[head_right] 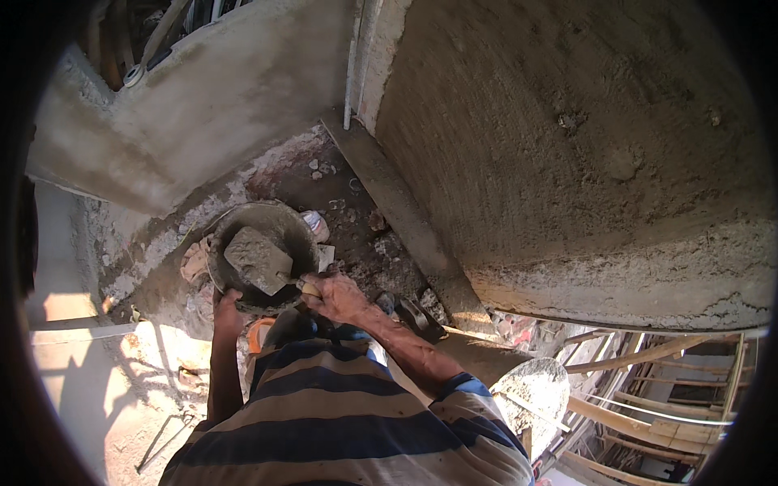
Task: The person applies wet plaster from a bucket onto a wall using a trowel and then levels the surface with a long metal straightedge.
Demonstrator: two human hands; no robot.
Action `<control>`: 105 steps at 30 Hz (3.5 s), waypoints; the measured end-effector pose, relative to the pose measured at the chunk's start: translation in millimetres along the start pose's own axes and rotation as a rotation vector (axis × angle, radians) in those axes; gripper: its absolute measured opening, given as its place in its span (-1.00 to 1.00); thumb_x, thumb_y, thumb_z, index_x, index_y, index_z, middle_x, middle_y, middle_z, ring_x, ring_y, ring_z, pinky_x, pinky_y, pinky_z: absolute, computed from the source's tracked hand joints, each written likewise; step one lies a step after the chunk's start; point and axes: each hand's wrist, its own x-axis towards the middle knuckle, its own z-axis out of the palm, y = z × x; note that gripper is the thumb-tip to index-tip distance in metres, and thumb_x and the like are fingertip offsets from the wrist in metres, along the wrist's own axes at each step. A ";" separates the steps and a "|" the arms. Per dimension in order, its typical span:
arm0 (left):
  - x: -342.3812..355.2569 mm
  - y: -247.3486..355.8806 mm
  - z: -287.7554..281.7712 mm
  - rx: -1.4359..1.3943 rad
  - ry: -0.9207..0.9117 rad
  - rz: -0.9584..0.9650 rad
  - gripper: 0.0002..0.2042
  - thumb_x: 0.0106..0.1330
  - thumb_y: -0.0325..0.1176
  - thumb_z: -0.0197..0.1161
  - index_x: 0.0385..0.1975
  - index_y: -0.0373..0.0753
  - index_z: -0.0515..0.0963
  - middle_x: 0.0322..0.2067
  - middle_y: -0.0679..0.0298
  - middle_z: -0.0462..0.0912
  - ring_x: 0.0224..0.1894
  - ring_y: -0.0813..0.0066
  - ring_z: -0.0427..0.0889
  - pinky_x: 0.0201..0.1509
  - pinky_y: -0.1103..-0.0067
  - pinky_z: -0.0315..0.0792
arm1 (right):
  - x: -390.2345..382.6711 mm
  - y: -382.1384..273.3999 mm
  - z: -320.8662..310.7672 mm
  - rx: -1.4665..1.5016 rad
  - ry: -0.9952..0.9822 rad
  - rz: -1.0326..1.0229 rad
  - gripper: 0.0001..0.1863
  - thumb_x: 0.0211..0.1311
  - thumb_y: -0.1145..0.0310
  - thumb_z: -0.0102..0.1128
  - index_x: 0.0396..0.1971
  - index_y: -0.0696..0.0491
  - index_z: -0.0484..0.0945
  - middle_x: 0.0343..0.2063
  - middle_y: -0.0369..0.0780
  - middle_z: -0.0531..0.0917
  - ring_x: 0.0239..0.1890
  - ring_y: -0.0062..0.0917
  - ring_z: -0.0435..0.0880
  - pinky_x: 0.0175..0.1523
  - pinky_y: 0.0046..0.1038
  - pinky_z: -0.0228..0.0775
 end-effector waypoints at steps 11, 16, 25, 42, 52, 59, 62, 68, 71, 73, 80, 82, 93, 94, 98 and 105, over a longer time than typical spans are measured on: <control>-112.8 -33.0 17.8 0.094 0.574 0.082 -0.50 0.02 -0.47 0.03 0.07 -0.22 0.33 -0.12 0.15 0.50 -0.19 0.22 0.57 -0.20 0.36 0.58 | 63.3 217.2 -293.1 0.472 0.381 0.459 -0.80 0.25 0.21 0.12 -0.20 -0.06 0.56 -0.52 -0.29 0.59 -0.62 -0.69 0.51 -0.61 -0.63 0.45; -96.4 -69.1 9.1 0.087 0.466 0.002 -0.51 0.04 -0.49 0.00 0.08 -0.23 0.33 -0.13 0.11 0.50 -0.22 0.23 0.59 -0.21 0.40 0.58 | -1.4 104.1 -374.5 -0.046 0.931 -0.016 -0.75 0.17 0.16 0.22 -0.27 0.00 0.52 -0.59 -0.35 0.52 -0.62 -0.71 0.47 -0.62 -0.59 0.36; 11.9 -52.4 143.7 0.393 -0.009 0.023 -0.48 0.07 -0.56 0.04 0.14 -0.22 0.27 -0.08 0.20 0.47 -0.13 0.38 0.49 -0.11 0.49 0.44 | -34.7 70.8 -143.4 -0.850 -0.016 0.158 -0.66 0.10 0.34 0.07 -0.08 0.02 0.49 -0.27 -0.10 0.60 -0.26 -0.25 0.65 -0.30 -0.30 0.50; 55.4 44.0 118.9 0.736 -0.428 0.205 -0.51 0.10 -0.60 0.02 0.12 -0.34 0.30 -0.13 0.14 0.52 -0.13 0.40 0.47 -0.01 0.51 0.34 | 71.8 -39.1 36.1 -1.293 -0.066 0.008 -0.71 -0.04 0.39 0.13 -0.26 0.12 0.62 -0.29 -0.13 0.58 -0.23 -0.37 0.56 -0.36 -0.42 0.44; 68.2 36.5 76.8 0.856 -0.278 0.487 -0.41 0.08 -0.49 0.13 0.21 -0.30 0.21 -0.19 -0.11 0.54 -0.14 0.15 0.56 -0.07 0.39 0.41 | 78.9 -34.8 4.0 -0.971 -0.219 0.118 -0.70 0.07 0.38 0.07 -0.17 0.15 0.54 -0.37 -0.05 0.64 -0.30 -0.30 0.63 -0.25 -0.36 0.44; 33.5 36.1 95.7 0.717 -0.175 0.412 -0.37 0.07 -0.53 0.09 0.24 -0.32 0.15 -0.36 -0.04 0.57 -0.40 0.16 0.58 -0.29 0.39 0.44 | 54.2 -55.4 -27.0 -0.551 -0.056 0.158 -0.78 0.11 0.34 0.05 -0.27 0.07 0.57 -0.31 0.05 0.61 -0.23 -0.23 0.63 -0.22 -0.32 0.48; 18.4 34.2 122.3 0.808 -0.098 0.463 -0.33 0.08 -0.55 0.07 0.28 -0.21 0.10 -0.41 -0.02 0.57 -0.39 0.19 0.58 -0.31 0.40 0.43 | 52.7 2.4 -55.9 -0.947 0.139 -0.086 -0.81 0.12 0.33 0.05 -0.33 0.08 0.56 -0.25 0.02 0.60 -0.23 -0.20 0.62 -0.21 -0.28 0.46; -13.4 24.2 193.6 0.872 -0.106 0.443 -0.26 0.08 -0.63 0.05 0.34 -0.06 0.04 0.11 -0.26 0.30 -0.21 0.20 0.61 -0.32 0.50 0.45 | 37.0 72.7 -108.9 -1.185 0.079 -0.240 -0.73 0.07 0.38 0.08 -0.22 0.15 0.50 -0.28 -0.07 0.59 -0.24 -0.27 0.58 -0.21 -0.27 0.47; -28.1 12.4 214.9 0.885 -0.153 0.441 -0.27 0.09 -0.62 0.06 0.33 -0.07 0.06 0.18 -0.25 0.23 -0.17 0.19 0.60 -0.25 0.49 0.45 | 16.9 105.9 -115.9 -0.652 -0.224 -0.032 -0.68 0.09 0.38 0.12 -0.15 0.19 0.46 -0.30 -0.10 0.59 -0.29 -0.32 0.60 -0.24 -0.32 0.46; -35.2 0.9 219.3 0.900 -0.203 0.357 -0.29 0.10 -0.60 0.08 0.32 -0.09 0.08 0.13 -0.21 0.30 -0.18 0.19 0.60 -0.20 0.46 0.44 | -9.0 144.5 -96.7 -0.081 -0.214 0.096 -0.69 0.10 0.32 0.15 -0.17 0.13 0.46 -0.33 -0.09 0.59 -0.33 -0.30 0.60 -0.24 -0.31 0.45; -26.7 -58.0 139.8 0.795 -0.156 0.261 -0.47 0.12 -0.49 0.12 0.15 -0.34 0.24 -0.19 -0.01 0.54 -0.27 0.25 0.55 -0.18 0.41 0.41 | -80.2 106.9 -28.6 -0.112 -0.116 0.258 -0.56 0.04 0.16 0.24 -0.07 -0.05 0.40 -0.43 -0.03 0.61 -0.33 -0.15 0.62 -0.25 -0.17 0.44; -26.1 -61.6 119.0 0.723 -0.118 0.118 -0.51 0.13 -0.50 0.10 0.13 -0.34 0.26 -0.20 0.04 0.54 -0.27 0.33 0.53 -0.18 0.46 0.41 | -76.3 93.7 -20.7 -0.318 -0.104 0.330 -0.51 0.02 0.16 0.23 -0.02 -0.08 0.35 -0.42 -0.06 0.62 -0.33 -0.08 0.60 -0.27 -0.13 0.44; -33.4 -7.2 5.8 0.174 -0.006 0.021 -0.40 0.03 -0.48 0.06 0.19 -0.25 0.23 0.03 0.22 0.42 0.02 0.33 0.43 0.14 0.46 0.30 | -18.7 -7.4 33.4 -0.134 -0.146 0.268 -0.55 0.10 0.15 0.16 -0.02 -0.04 0.33 -0.48 0.01 0.60 -0.34 -0.06 0.60 -0.20 -0.10 0.42; -41.7 4.9 -7.3 0.159 0.001 0.012 -0.40 0.01 -0.54 0.07 0.18 -0.32 0.24 0.05 0.20 0.40 0.07 0.35 0.38 0.19 0.48 0.22 | -16.0 -21.4 32.6 -0.138 -0.164 0.208 -0.57 0.09 0.16 0.17 -0.05 -0.03 0.35 -0.47 0.02 0.61 -0.33 -0.06 0.61 -0.20 -0.11 0.42; -79.2 43.0 -28.1 0.213 0.177 0.021 -0.38 0.04 -0.43 0.12 0.20 -0.26 0.21 0.06 0.16 0.41 0.07 0.24 0.45 0.05 0.39 0.46 | -17.0 -38.4 20.8 0.425 -0.202 -0.135 -0.55 0.09 0.24 0.28 -0.04 0.10 0.46 -0.44 -0.08 0.63 -0.45 -0.38 0.63 -0.31 -0.38 0.47; -118.0 3.1 -41.6 0.309 0.376 0.087 -0.49 0.14 -0.42 0.07 0.16 -0.29 0.27 0.00 0.06 0.47 -0.11 0.15 0.59 -0.15 0.34 0.60 | -110.5 142.7 -186.3 0.803 -0.044 0.532 -0.77 0.28 0.28 0.08 -0.12 0.03 0.51 -0.46 -0.20 0.61 -0.58 -0.65 0.52 -0.62 -0.63 0.37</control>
